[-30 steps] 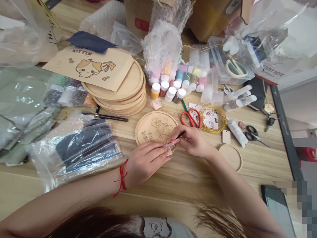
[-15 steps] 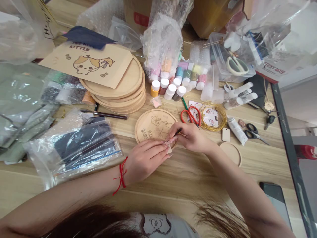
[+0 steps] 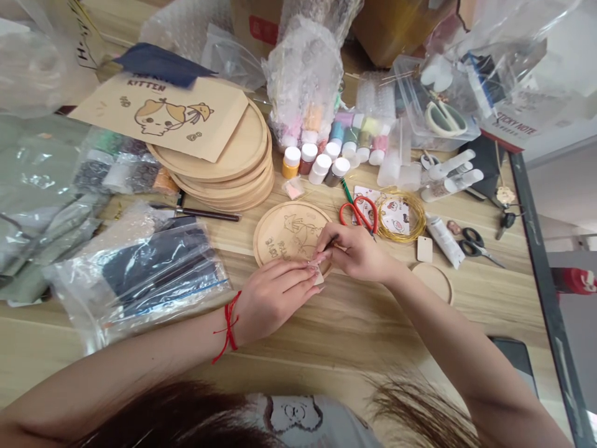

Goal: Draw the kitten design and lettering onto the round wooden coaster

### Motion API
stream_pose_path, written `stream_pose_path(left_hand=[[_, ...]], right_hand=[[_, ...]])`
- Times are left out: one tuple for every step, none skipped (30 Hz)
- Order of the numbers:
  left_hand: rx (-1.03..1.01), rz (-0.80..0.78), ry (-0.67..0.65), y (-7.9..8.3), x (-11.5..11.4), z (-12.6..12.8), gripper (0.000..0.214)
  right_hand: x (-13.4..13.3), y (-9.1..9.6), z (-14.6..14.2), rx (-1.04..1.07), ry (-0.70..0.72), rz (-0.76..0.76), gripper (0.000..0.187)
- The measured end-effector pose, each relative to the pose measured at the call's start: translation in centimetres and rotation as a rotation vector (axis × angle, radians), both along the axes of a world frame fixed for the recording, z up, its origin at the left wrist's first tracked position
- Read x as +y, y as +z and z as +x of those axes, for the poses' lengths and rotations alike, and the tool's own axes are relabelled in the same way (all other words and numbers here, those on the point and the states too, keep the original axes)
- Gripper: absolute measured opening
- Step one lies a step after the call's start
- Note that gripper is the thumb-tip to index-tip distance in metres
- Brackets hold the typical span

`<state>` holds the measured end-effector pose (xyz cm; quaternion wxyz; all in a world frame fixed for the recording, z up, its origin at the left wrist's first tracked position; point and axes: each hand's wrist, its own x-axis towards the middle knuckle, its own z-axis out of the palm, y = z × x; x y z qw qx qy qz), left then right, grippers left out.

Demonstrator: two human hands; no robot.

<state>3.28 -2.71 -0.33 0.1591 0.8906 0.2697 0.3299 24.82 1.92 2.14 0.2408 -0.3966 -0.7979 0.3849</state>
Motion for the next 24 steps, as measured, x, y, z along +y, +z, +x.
stream_pose_path(left_hand=[[-0.005, 0.003, 0.000, 0.0, 0.0, 0.0, 0.015], [-0.009, 0.005, 0.000, 0.0, 0.0, 0.0, 0.015], [-0.013, 0.007, 0.001, 0.0, 0.1, 0.0, 0.015], [-0.016, 0.006, 0.000, 0.0, 0.1, 0.0, 0.015], [-0.017, 0.004, -0.001, 0.0, 0.1, 0.0, 0.015], [-0.017, 0.001, -0.002, 0.0, 0.1, 0.0, 0.016], [-0.015, -0.001, -0.003, 0.0, 0.1, 0.0, 0.016], [-0.013, -0.003, -0.006, 0.1, 0.1, -0.1, 0.016], [-0.012, -0.003, -0.006, 0.1, 0.1, -0.1, 0.017], [-0.011, -0.002, -0.007, 0.1, 0.1, -0.1, 0.017], [-0.010, -0.002, -0.006, 0.1, 0.1, -0.1, 0.016], [-0.009, 0.000, -0.005, 0.1, 0.1, -0.1, 0.016], [-0.009, 0.003, -0.003, 0.1, 0.1, -0.1, 0.015], [-0.009, 0.007, 0.000, 0.1, 0.1, 0.0, 0.015], [-0.010, 0.011, 0.000, 0.1, 0.1, 0.0, 0.015], [-0.011, 0.016, -0.002, 0.1, 0.2, 0.0, 0.015], [-0.012, 0.021, -0.003, 0.1, 0.2, 0.0, 0.015], [-0.012, 0.023, -0.005, 0.1, 0.2, 0.0, 0.015], [-0.009, 0.022, -0.007, 0.1, 0.2, 0.0, 0.015], [-0.006, 0.021, -0.008, 0.1, 0.2, 0.0, 0.015], [-0.001, 0.018, -0.009, 0.1, 0.2, 0.0, 0.016], [0.001, 0.017, -0.009, 0.1, 0.2, 0.0, 0.016], [0.001, 0.016, -0.009, 0.1, 0.2, 0.0, 0.016], [-0.001, 0.017, -0.007, 0.1, 0.2, 0.0, 0.016]], right_hand=[[-0.2, -0.1, 0.0, -0.011, -0.019, 0.004, 0.018], [-0.3, -0.1, 0.0, -0.021, -0.036, 0.008, 0.018], [-0.5, -0.2, 0.0, -0.028, -0.051, 0.011, 0.018], [-0.6, -0.3, 0.0, -0.034, -0.064, 0.012, 0.018], [-0.8, -0.3, 0.0, -0.039, -0.075, 0.009, 0.018], [-0.9, -0.3, 0.0, -0.043, -0.085, 0.003, 0.017], [-0.9, -0.3, 0.0, -0.046, -0.092, -0.008, 0.017], [-1.0, -0.2, 0.0, -0.050, -0.100, -0.020, 0.017], [-1.0, -0.2, 0.1, -0.052, -0.105, -0.034, 0.017], [-1.0, -0.1, 0.1, -0.046, -0.111, -0.049, 0.016], [-1.0, 0.0, 0.2, -0.030, -0.117, -0.061, 0.014], [-1.0, 0.2, 0.2, -0.005, -0.124, -0.072, 0.013], [-1.1, 0.3, 0.2, 0.023, -0.133, -0.080, 0.013], [-1.1, 0.3, 0.3, 0.051, -0.146, -0.085, 0.013], [-1.2, 0.3, 0.3, 0.074, -0.159, -0.089, 0.014], [-1.2, 0.3, 0.4, 0.090, -0.170, -0.090, 0.015], [-1.3, 0.2, 0.4, 0.098, -0.177, -0.091, 0.017], [-1.4, 0.1, 0.5, 0.102, -0.180, -0.092, 0.019], [-1.5, 0.0, 0.6, 0.102, -0.177, -0.093, 0.020], [-1.6, -0.2, 0.6, 0.100, -0.172, -0.095, 0.022], [-1.7, -0.3, 0.6, 0.094, -0.167, -0.095, 0.023], [-1.8, -0.5, 0.7, 0.086, -0.164, -0.092, 0.024], [-1.8, -0.6, 0.7, 0.080, -0.161, -0.088, 0.025], [-1.8, -0.7, 0.7, 0.073, -0.159, -0.083, 0.024]])
